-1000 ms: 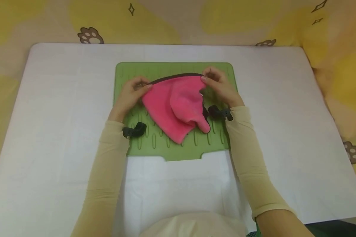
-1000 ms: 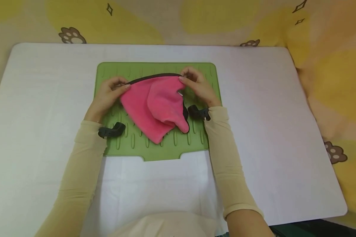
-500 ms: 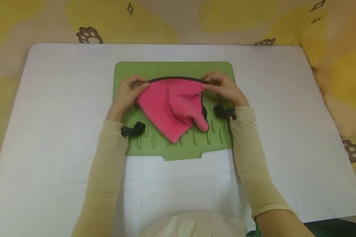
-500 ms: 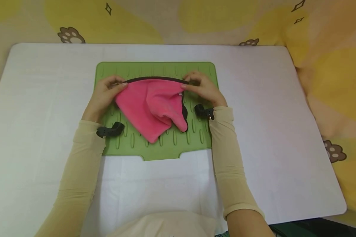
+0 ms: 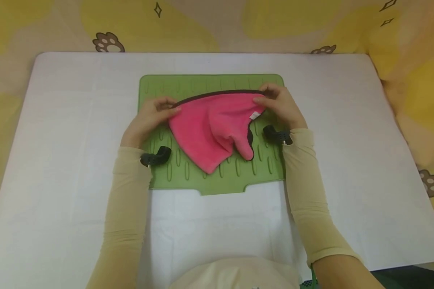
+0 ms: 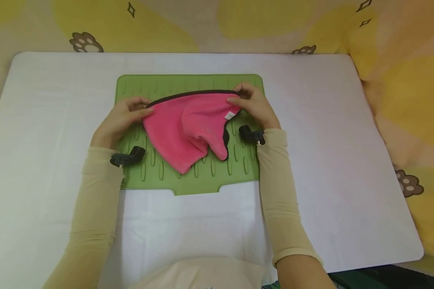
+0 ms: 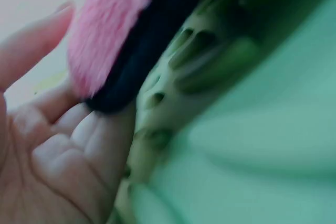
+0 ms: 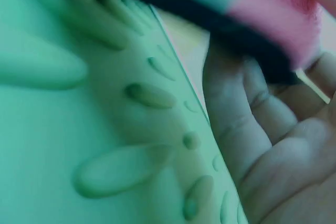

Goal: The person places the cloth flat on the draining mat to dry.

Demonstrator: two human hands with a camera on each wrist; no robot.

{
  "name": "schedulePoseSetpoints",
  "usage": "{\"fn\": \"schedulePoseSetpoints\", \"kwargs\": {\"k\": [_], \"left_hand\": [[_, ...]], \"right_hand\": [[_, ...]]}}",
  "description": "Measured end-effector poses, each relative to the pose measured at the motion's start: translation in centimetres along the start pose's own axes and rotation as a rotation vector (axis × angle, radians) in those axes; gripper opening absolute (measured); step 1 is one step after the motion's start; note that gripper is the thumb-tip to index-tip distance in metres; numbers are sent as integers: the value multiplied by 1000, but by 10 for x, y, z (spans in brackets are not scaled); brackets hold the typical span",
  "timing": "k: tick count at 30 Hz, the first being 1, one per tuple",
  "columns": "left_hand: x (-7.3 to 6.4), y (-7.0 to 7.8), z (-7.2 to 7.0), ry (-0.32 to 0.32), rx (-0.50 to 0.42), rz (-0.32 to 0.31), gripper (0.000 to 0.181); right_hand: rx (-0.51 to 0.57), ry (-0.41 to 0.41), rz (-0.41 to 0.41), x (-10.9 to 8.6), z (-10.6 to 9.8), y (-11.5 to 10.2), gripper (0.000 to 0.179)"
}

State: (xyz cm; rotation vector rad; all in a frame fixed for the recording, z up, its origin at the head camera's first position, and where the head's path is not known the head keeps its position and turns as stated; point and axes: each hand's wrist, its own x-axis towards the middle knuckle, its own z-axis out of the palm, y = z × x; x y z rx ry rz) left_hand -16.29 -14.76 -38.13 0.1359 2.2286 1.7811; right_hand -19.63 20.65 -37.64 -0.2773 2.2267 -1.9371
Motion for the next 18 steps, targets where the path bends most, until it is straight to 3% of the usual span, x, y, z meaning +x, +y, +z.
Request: {"fn": "schedulePoseSetpoints", "kwargs": {"k": [4, 7, 13, 18], "left_hand": [[-4, -2, -5, -108, -30, -38, 23], [-3, -2, -7, -105, -50, -37, 21], [-4, 1, -11, 84, -62, -10, 18], [-5, 2, -15, 225, -288, 35, 4]], "right_hand": [[115, 15, -26, -1, -5, 2, 15], [203, -65, -13, -4, -9, 3, 15], [332, -227, 29, -6, -10, 3, 19], [377, -202, 38, -3, -4, 4, 19]]}}
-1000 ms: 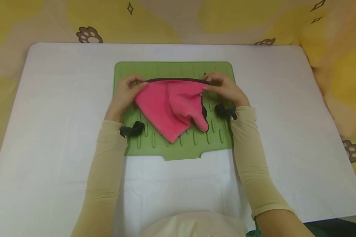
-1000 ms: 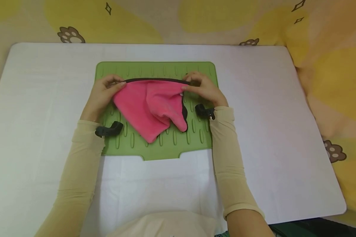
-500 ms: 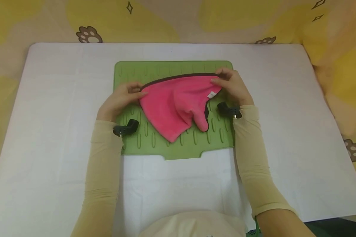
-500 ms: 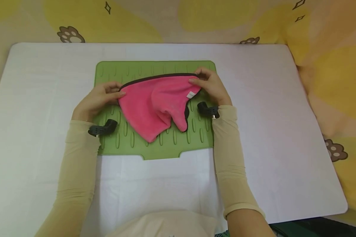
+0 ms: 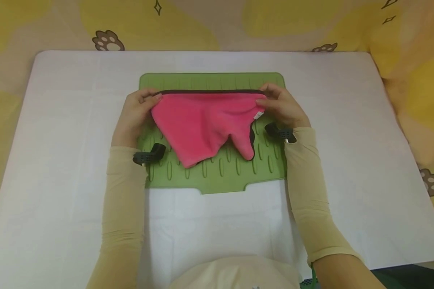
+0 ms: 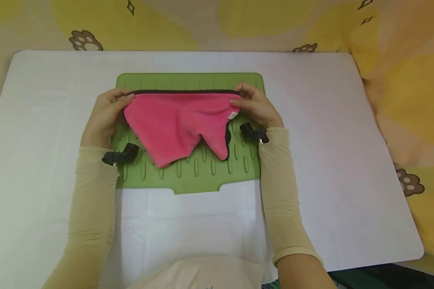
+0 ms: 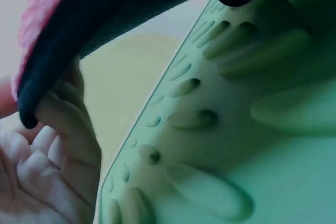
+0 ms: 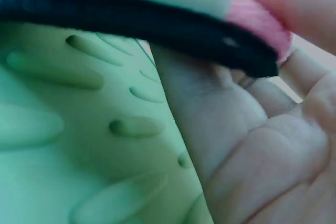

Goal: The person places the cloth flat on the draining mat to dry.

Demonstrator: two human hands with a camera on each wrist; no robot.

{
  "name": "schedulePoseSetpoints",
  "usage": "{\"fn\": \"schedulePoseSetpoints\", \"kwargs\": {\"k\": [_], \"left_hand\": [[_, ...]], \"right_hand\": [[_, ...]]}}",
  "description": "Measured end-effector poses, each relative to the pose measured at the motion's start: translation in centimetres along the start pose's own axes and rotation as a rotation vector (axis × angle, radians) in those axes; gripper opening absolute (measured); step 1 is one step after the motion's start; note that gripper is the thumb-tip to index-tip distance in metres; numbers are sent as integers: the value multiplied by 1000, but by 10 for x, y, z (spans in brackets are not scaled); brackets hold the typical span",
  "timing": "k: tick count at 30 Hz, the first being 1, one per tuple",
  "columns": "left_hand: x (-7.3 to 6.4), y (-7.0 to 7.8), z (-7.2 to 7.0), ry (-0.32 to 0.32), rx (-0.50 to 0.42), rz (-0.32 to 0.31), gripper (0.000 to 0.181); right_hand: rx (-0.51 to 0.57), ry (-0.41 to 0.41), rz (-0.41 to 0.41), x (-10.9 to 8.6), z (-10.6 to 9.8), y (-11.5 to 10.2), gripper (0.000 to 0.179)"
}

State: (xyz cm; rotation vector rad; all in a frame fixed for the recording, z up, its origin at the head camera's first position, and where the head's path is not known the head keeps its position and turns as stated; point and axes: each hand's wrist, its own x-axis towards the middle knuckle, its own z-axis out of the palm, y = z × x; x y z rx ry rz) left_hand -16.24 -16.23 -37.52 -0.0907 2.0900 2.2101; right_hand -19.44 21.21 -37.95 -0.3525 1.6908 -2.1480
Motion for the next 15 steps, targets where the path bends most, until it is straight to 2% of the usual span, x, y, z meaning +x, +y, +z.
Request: {"fn": "schedulePoseSetpoints", "kwargs": {"k": [3, 5, 8, 11, 13, 15], "left_hand": [[0, 0, -1, 17, -80, 13, 3], [-1, 0, -2, -12, -89, 1, 4], [-1, -2, -2, -87, -37, -46, 11], [0, -4, 0, -161, 38, -90, 17], [1, -5, 1, -160, 77, -97, 15], [2, -5, 2, -119, 80, -105, 11]], "right_hand": [[67, 57, -22, 2, 1, 2, 18], [129, 116, -50, 3, 1, 2, 17], [235, 206, -83, 4, -2, 1, 12], [255, 277, -67, 4, -4, -1, 11], [245, 300, -31, 3, -5, -2, 11], [200, 315, 11, 3, -4, -2, 9]]}}
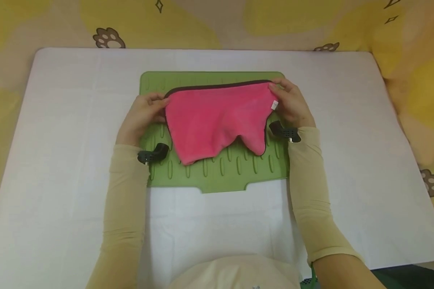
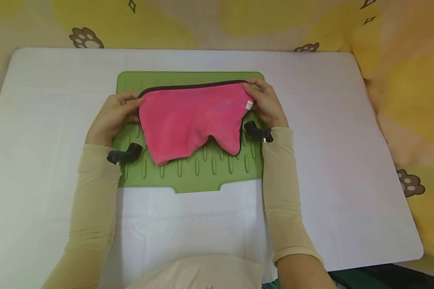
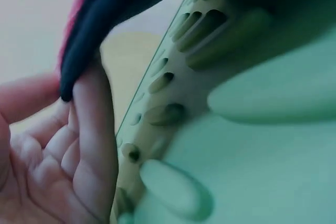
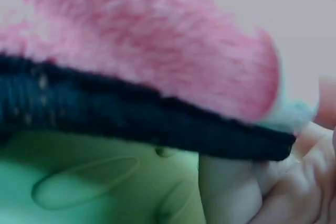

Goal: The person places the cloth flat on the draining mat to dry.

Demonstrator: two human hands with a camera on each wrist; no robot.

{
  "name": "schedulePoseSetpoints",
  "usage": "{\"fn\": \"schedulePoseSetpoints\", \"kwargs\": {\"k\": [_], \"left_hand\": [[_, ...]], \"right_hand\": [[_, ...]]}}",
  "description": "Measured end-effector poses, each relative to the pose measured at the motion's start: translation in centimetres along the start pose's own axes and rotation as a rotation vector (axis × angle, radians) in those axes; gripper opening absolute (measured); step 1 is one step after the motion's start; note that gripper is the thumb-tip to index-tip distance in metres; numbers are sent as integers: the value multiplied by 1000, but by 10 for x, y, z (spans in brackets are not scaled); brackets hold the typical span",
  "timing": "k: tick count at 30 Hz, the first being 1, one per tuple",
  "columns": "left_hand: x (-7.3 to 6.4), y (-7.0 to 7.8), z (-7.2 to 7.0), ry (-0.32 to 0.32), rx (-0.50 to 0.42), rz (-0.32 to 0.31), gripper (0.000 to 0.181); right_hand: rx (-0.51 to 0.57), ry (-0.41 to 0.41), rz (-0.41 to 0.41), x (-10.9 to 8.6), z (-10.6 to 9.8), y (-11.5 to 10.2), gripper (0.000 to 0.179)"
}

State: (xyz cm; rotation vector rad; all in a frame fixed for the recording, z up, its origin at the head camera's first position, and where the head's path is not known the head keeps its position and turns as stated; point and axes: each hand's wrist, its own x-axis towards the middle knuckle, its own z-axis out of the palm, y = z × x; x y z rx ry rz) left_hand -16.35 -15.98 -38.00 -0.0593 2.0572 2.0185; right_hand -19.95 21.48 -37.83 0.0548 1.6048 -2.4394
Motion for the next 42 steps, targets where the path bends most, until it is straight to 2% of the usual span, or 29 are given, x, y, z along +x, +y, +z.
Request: {"fn": "schedulePoseSetpoints", "kwargs": {"k": [5, 7, 9, 12, 15, 18, 21, 24, 28, 32, 36, 42], "left_hand": [[1, 2, 0, 121, -70, -19, 8], [2, 3, -1, 168, -102, -16, 7], [2, 3, -2, 224, -117, -2, 7], [2, 4, -4, 313, -103, 24, 7], [2, 5, -6, 360, -88, 41, 10], [3, 4, -6, 355, -45, 31, 9], [2, 1, -4, 327, 46, 0, 10], [3, -2, -3, 297, 172, -22, 15], [8, 1, -5, 264, 351, 3, 22], [16, 8, -8, 216, 469, -17, 29], [23, 15, -10, 163, 516, -82, 33], [33, 20, -14, 138, 530, -107, 33]], "right_hand": [[-142, 2, 80, 0, -1, -1, 7], [-198, -40, 106, -1, -3, -3, 8], [-227, -117, 130, -2, -6, -4, 11], [-248, -221, 174, -3, -7, -5, 13], [-250, -228, 187, -2, -5, -5, 13], [-277, -128, 144, -1, -2, -5, 12], [-366, -26, 109, -3, 0, -3, 13], [-467, 20, 115, -3, -1, -2, 15], [-630, 60, 111, 2, -2, -6, 13], [-786, 103, 113, 10, 0, -12, 25], [-883, 114, 139, 17, 1, -13, 35], [-930, 132, 167, 24, 1, -10, 32]]}}
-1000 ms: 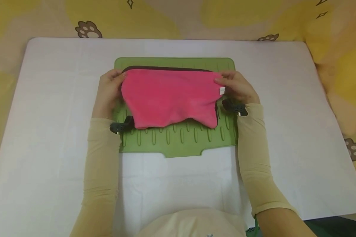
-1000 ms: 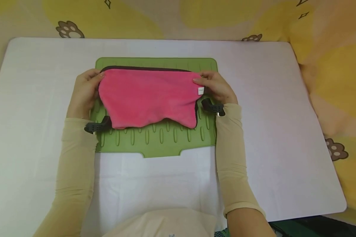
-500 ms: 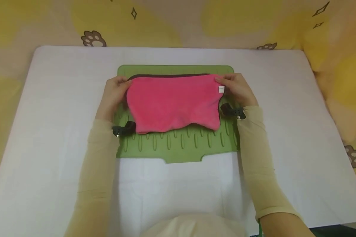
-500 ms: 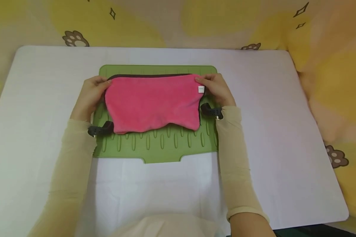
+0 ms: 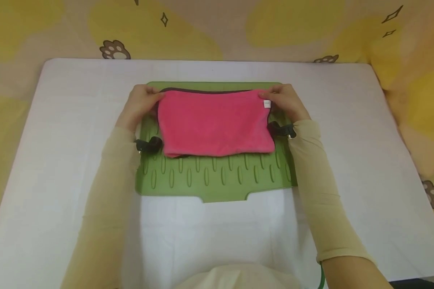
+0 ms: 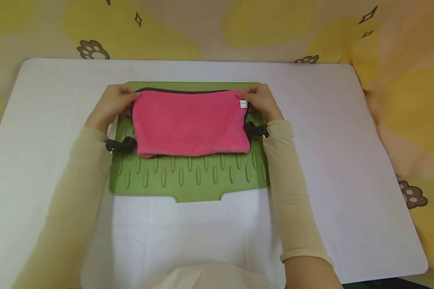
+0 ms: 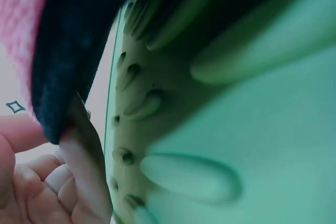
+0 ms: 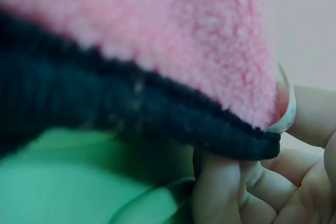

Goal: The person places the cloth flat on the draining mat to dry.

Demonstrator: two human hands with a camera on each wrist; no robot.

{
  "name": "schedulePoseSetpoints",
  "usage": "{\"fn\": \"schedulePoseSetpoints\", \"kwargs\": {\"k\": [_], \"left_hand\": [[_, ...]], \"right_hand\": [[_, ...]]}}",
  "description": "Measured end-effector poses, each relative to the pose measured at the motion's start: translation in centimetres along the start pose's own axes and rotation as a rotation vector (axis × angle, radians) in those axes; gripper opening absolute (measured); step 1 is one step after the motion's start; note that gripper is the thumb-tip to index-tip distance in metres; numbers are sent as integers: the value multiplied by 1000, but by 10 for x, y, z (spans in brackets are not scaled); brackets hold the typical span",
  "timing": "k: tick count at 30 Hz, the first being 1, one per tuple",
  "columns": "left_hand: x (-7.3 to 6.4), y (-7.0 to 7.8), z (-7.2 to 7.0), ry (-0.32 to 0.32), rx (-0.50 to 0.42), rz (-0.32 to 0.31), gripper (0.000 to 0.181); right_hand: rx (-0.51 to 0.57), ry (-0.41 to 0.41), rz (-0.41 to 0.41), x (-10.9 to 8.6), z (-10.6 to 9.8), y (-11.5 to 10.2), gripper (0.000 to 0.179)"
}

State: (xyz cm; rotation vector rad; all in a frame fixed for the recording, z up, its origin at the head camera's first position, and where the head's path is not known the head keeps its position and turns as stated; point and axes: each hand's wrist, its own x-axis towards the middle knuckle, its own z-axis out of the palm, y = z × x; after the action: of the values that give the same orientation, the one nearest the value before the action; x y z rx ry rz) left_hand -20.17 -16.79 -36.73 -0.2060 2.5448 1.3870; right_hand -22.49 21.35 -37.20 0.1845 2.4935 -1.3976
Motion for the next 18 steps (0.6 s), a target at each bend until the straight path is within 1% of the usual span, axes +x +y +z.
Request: {"fn": "schedulePoseSetpoints", "kwargs": {"k": [5, 11, 14, 18], "left_hand": [[8, 2, -2, 1, -17, -29, 36], [15, 0, 3, 21, -55, -56, 37], [17, -1, 4, 40, -43, -60, 38], [21, 0, 6, 88, -11, -57, 39]], "right_hand": [[-35, 10, -8, 3, 1, -3, 36], [-49, 29, -30, 8, 1, -4, 37], [-54, 48, -28, 10, 1, -5, 37], [-38, 98, -21, 12, 4, -9, 37]]}}
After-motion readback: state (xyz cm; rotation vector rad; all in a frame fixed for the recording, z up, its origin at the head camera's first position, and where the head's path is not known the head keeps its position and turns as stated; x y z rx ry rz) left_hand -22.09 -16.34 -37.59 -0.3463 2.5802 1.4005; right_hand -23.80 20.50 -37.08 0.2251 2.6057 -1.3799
